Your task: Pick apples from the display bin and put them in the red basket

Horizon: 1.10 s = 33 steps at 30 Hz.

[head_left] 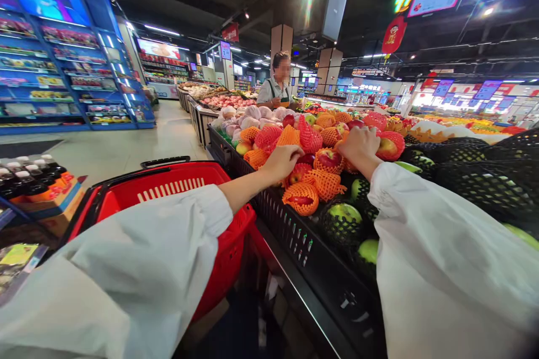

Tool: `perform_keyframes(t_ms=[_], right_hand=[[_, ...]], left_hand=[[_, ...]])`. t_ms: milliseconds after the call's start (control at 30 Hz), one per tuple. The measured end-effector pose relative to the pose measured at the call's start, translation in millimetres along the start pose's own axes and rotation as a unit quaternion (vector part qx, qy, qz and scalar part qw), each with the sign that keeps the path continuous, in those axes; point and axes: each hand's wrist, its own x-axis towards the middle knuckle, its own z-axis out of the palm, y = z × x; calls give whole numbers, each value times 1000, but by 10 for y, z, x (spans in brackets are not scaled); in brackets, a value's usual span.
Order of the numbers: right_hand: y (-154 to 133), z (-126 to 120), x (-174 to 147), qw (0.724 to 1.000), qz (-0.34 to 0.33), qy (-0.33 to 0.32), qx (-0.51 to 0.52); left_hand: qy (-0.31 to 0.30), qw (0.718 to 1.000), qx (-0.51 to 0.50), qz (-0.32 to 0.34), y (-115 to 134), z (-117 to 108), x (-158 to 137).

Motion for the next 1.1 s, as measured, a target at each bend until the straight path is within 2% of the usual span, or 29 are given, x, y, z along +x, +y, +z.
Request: perform_keyframes(t_ms=[100,200,367,467,533,667,733,800,967,1033,1100], right_hand=[[-41,-89,-43,997,-73,14,-22],[-108,-167,-92,987,-157,30,-26],[-228,-134,-197,976,-181,-114,-41],[-270,-101,-248,957,-222,-153,-106],[-283,-112,-249,949,-228,-176,-126],[-283,-160,-173,941,-210,-238,-119],[-271,-167,-118,936,-205,-258,-122],[-250,-166,-67,932,-217,-263,-127],[-210,-174,1,918,-252,-284,-115],[-208,-170,5,921,-247,-279,-111],[-204,-161,11,936,-221,-254,-98]], left_hand=[[-65,994,47,67,24,119,227],[-68,991,69,97,10,214,335],[-37,996,47,72,-105,265,352],[-17,997,41,70,-147,241,332],[8,996,31,89,-162,206,301],[130,979,16,155,-193,123,206],[159,973,40,164,-209,99,180],[133,977,67,152,-228,97,190],[-19,990,78,116,-313,156,331],[-60,990,63,113,-351,185,380],[-71,991,51,102,-374,208,404]])
